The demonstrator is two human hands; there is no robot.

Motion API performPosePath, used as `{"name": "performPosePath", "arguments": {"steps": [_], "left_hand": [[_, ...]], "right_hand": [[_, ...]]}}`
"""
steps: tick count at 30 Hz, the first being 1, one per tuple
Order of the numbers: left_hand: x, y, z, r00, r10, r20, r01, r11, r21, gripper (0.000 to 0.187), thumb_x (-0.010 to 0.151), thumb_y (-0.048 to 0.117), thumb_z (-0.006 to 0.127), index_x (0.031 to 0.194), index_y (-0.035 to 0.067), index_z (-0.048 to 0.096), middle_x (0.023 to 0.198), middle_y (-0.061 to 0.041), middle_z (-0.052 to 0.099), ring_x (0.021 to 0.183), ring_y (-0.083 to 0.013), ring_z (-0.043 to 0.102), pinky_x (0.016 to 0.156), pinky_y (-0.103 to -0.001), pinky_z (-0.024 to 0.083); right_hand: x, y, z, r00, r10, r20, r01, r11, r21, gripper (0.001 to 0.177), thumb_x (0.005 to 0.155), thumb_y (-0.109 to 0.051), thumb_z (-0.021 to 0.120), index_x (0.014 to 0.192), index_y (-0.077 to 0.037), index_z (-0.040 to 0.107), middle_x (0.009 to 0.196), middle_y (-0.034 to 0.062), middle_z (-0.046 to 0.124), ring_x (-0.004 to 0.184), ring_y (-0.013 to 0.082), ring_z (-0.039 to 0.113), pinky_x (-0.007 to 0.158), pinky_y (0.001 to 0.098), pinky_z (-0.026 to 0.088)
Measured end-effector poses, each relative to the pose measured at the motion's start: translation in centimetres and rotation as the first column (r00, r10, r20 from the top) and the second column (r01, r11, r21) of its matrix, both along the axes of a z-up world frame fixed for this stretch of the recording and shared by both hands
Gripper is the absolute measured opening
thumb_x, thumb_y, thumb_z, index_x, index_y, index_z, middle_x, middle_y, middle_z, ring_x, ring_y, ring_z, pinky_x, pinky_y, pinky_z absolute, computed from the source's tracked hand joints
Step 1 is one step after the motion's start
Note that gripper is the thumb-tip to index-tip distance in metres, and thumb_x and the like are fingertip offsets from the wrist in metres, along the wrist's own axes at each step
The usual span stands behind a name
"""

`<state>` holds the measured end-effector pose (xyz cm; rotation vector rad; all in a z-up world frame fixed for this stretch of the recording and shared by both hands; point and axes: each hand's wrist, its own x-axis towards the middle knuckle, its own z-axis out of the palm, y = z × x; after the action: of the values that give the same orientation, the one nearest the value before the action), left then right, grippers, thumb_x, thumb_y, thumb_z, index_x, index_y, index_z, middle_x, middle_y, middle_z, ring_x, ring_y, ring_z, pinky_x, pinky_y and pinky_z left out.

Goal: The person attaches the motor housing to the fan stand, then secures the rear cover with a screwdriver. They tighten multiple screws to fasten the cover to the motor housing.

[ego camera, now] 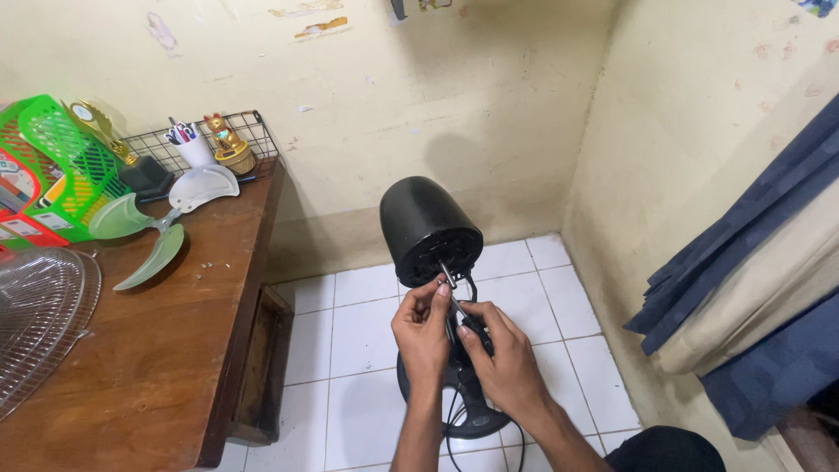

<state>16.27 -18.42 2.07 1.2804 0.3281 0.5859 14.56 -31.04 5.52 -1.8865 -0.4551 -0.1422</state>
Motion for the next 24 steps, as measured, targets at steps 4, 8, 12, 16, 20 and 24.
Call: {"name": "performPosePath", "arguments": {"steps": [4,8,12,16,20,24], "left_hand": [[-0.6,0.2,0.6,0.999,0.03,-0.023,-0.029,0.999,0.031,0.026,0.094,0.015,0.073,0.11,-0.005,0.076,0.089,-0.01,0.077,0.079,-0.0105,0.068,0.073,-0.025,0.055],[-0.5,0.9,1.3,1.0,0.013,0.014,-0.013,1.0,-0.007,0.031,0.093,0.013,0.072,0.117,-0.006,0.073,0.098,-0.01,0.079,0.085,-0.0119,0.07,0.077,-0.027,0.058],[-0.3,1.5,1.9,0.998,-0.06,0.0,0.06,0.991,-0.116,0.036,0.093,0.01,0.07,0.126,-0.006,0.069,0.101,-0.012,0.078,0.085,-0.0142,0.07,0.074,-0.029,0.058],[0.1,1.5,2.3,0.996,-0.092,0.0,0.09,0.985,-0.15,0.04,0.093,0.009,0.068,0.13,-0.006,0.066,0.105,-0.012,0.079,0.089,-0.0139,0.072,0.075,-0.029,0.06],[0.3,1.6,2.4,0.995,-0.101,-0.011,0.098,0.98,-0.171,0.043,0.093,0.01,0.069,0.133,-0.005,0.065,0.105,-0.013,0.078,0.089,-0.0146,0.071,0.075,-0.029,0.059],[0.3,1.6,2.5,0.995,-0.101,-0.003,0.099,0.978,-0.185,0.044,0.093,0.01,0.069,0.134,-0.006,0.064,0.107,-0.013,0.077,0.091,-0.0147,0.071,0.075,-0.03,0.058]], "right_hand": [[-0.1,0.3,1.3,1.0,0.011,0.014,-0.011,1.0,0.013,0.029,0.092,-0.012,0.063,0.119,-0.001,0.063,0.107,0.0182,0.072,0.098,0.0334,0.073,0.083,0.041,0.056],[0.2,1.3,2.6,1.0,0.013,-0.014,-0.013,1.0,-0.021,0.028,0.092,-0.012,0.062,0.119,-0.003,0.063,0.107,0.0176,0.072,0.096,0.0353,0.072,0.08,0.0433,0.056],[0.6,2.5,3.3,1.0,-0.004,-0.024,0.003,0.998,-0.066,0.025,0.093,-0.013,0.061,0.117,-0.005,0.063,0.106,0.0179,0.071,0.096,0.0376,0.071,0.08,0.0465,0.054],[1.2,3.1,3.4,1.0,-0.023,0.003,0.024,0.998,-0.053,0.025,0.094,-0.013,0.06,0.116,-0.004,0.064,0.104,0.0194,0.071,0.096,0.0404,0.07,0.079,0.0489,0.054],[1.5,3.1,3.4,1.0,-0.02,0.02,0.021,0.998,-0.052,0.024,0.094,-0.013,0.06,0.116,-0.004,0.064,0.104,0.02,0.071,0.096,0.0407,0.07,0.079,0.0494,0.054],[1.7,3.0,3.8,1.0,-0.014,0.018,0.016,0.997,-0.073,0.024,0.094,-0.014,0.06,0.115,-0.004,0.064,0.102,0.0205,0.071,0.094,0.0411,0.07,0.079,0.0502,0.054]]}}
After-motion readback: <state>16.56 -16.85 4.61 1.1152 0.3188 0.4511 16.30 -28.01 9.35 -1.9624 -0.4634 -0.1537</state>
